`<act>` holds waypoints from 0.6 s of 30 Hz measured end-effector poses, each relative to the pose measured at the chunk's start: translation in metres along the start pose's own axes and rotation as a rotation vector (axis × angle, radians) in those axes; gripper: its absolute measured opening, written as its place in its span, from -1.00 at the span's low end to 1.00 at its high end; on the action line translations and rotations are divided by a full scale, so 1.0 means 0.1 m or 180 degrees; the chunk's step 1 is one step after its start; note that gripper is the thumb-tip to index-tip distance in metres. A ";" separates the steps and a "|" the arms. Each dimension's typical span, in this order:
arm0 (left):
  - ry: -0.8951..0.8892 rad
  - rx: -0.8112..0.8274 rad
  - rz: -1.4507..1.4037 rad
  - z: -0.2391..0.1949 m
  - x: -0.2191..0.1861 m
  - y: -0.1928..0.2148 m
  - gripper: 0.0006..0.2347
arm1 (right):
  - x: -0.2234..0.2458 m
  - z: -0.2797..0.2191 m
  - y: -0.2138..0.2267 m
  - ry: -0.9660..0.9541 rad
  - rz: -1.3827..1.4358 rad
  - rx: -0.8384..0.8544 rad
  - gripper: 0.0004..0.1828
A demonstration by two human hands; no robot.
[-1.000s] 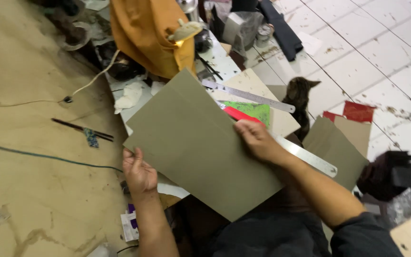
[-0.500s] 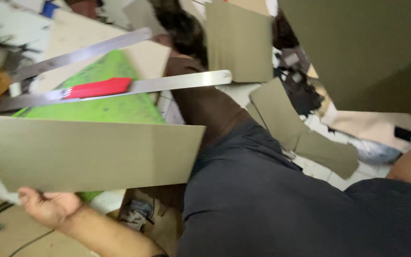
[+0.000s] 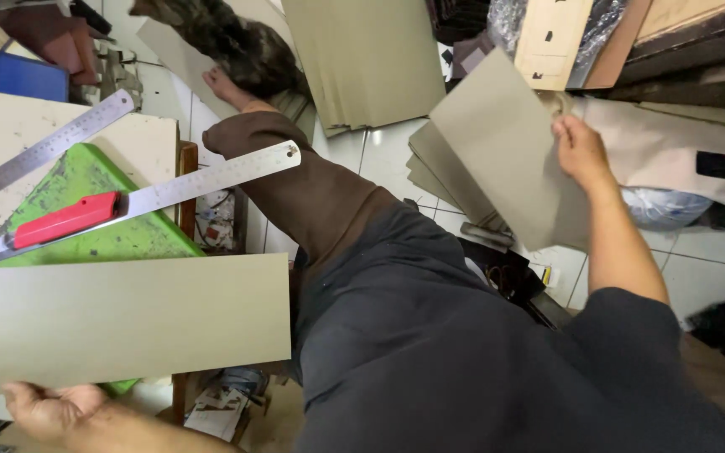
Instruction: Cutting material sheets using a utility knife and a metal ruler on a workshop table
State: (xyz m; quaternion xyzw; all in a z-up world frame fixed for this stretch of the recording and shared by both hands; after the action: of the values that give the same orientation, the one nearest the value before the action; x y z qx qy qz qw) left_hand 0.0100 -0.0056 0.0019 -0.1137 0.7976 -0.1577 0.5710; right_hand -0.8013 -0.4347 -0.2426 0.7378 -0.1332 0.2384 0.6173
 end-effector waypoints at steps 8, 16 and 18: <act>-0.0912 -0.0410 0.1239 -0.02 0.01 0.06 -0.80 | -0.74 0.53 -1.15 -0.0840 -0.0566 -0.0192 -0.53; -0.1268 -0.0690 0.2061 -0.50 0.06 -0.43 -0.91 | 0.79 1.41 -2.88 0.0093 -0.0280 0.0116 -0.70; -0.0813 -0.0962 0.2756 -0.86 0.05 -0.97 -0.89 | 1.01 1.56 -3.30 -0.0254 -0.0184 0.0302 -0.65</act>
State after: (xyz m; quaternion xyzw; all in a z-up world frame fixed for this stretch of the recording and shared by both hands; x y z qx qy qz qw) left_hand -0.0728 -0.0865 0.0600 0.1289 0.7090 0.2278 0.6548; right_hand -0.5237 -0.5102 -0.4894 0.7787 -0.1250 0.1969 0.5824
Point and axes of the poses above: each hand's wrist, its own z-axis towards the middle knuckle, its own y-axis out of the back of the hand, x = y × z, the point moved 1 cm from there along z, towards the middle knuckle, and after that the axes turned 5 degrees about -x, right-handed, at the moved point
